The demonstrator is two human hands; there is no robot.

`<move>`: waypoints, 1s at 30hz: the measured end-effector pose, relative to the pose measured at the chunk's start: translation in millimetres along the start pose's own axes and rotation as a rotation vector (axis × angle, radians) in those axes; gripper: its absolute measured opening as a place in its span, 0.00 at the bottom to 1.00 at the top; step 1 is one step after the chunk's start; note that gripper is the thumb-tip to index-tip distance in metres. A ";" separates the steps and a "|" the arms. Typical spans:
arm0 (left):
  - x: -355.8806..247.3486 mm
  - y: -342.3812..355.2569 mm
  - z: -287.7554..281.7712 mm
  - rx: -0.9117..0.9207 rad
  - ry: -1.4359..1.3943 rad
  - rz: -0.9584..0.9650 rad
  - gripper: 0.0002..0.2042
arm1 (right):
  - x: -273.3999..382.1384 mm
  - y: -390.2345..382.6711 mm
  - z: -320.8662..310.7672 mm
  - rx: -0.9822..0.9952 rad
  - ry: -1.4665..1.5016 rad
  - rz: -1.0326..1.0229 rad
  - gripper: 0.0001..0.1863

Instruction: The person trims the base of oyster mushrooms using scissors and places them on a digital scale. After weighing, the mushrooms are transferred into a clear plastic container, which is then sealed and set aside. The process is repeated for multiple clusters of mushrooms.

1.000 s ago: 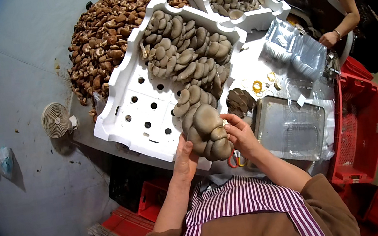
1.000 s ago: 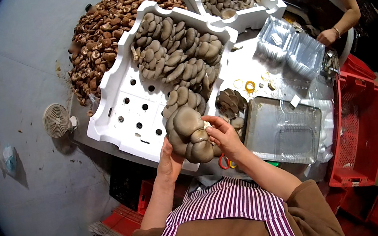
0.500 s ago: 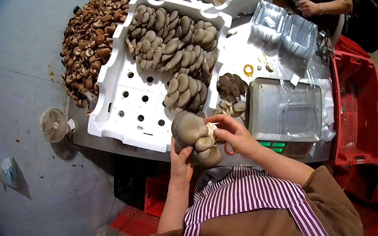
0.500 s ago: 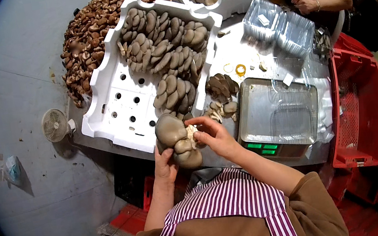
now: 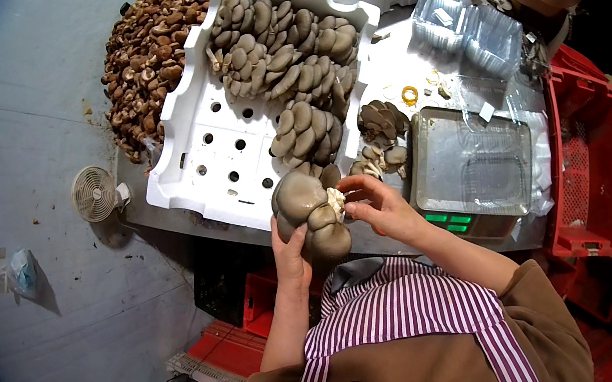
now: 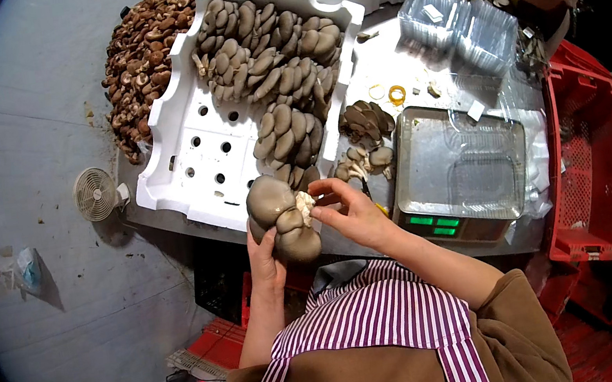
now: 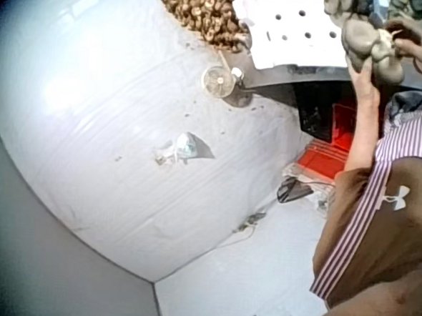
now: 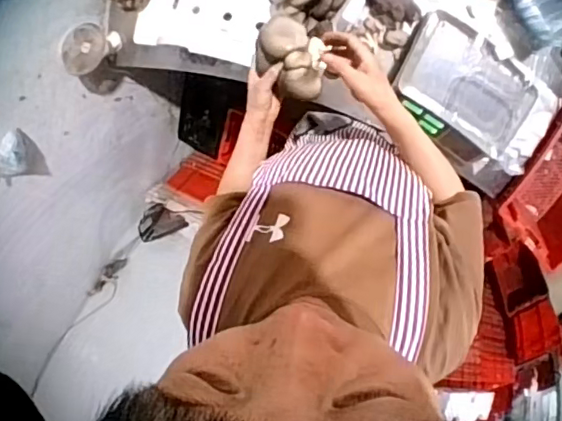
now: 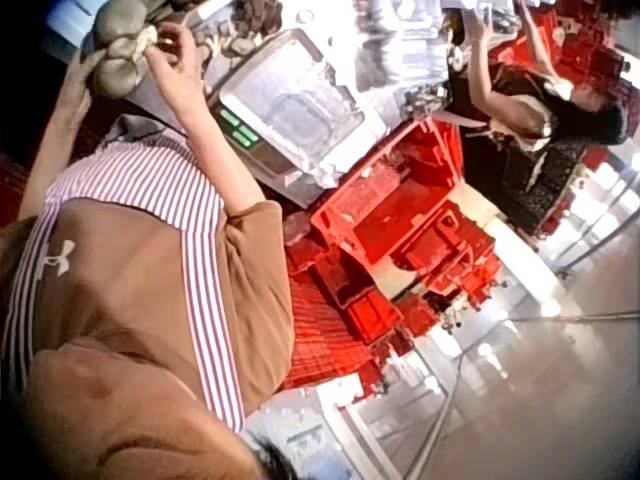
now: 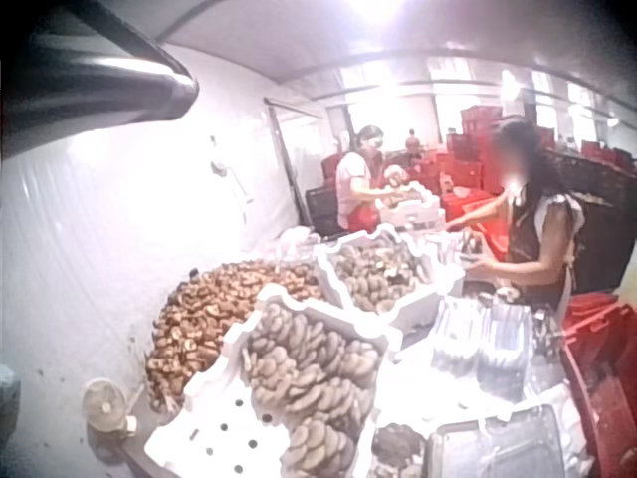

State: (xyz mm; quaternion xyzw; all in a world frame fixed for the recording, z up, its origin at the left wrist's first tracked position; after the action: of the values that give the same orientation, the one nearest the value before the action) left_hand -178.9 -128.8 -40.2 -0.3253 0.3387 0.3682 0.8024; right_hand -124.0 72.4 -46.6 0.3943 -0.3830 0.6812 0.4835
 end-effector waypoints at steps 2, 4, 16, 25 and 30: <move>-2.4 1.8 4.3 -0.003 0.188 0.073 0.29 | 3.8 0.5 2.5 -0.020 -0.152 0.052 0.30; -5.5 2.0 9.8 -0.008 0.328 0.083 0.29 | 10.2 1.5 4.3 -0.006 -0.216 0.186 0.42; -21.6 5.2 33.1 -0.045 0.956 0.146 0.30 | 26.3 11.0 9.3 0.020 -0.488 0.259 0.43; -20.2 11.6 47.2 -0.047 1.042 0.182 0.30 | 46.9 13.4 4.3 -0.054 -0.605 0.228 0.32; -23.1 14.3 57.4 -0.082 1.094 0.220 0.30 | 56.7 7.5 3.3 -0.103 -0.535 0.216 0.27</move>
State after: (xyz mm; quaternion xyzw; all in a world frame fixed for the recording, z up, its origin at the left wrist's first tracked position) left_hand -184.6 -85.6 6.0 -0.4626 0.7232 0.2401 0.4532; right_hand -143.2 87.8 5.1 0.4919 -0.5705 0.5804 0.3093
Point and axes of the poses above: each hand's wrist, its own y-axis towards the middle knuckle, its own z-axis out of the palm, x = y × z, the point moved 1 cm from there along y, towards the middle knuckle, and after that the axes turned 15 degrees about x, right-handed, at the moved point
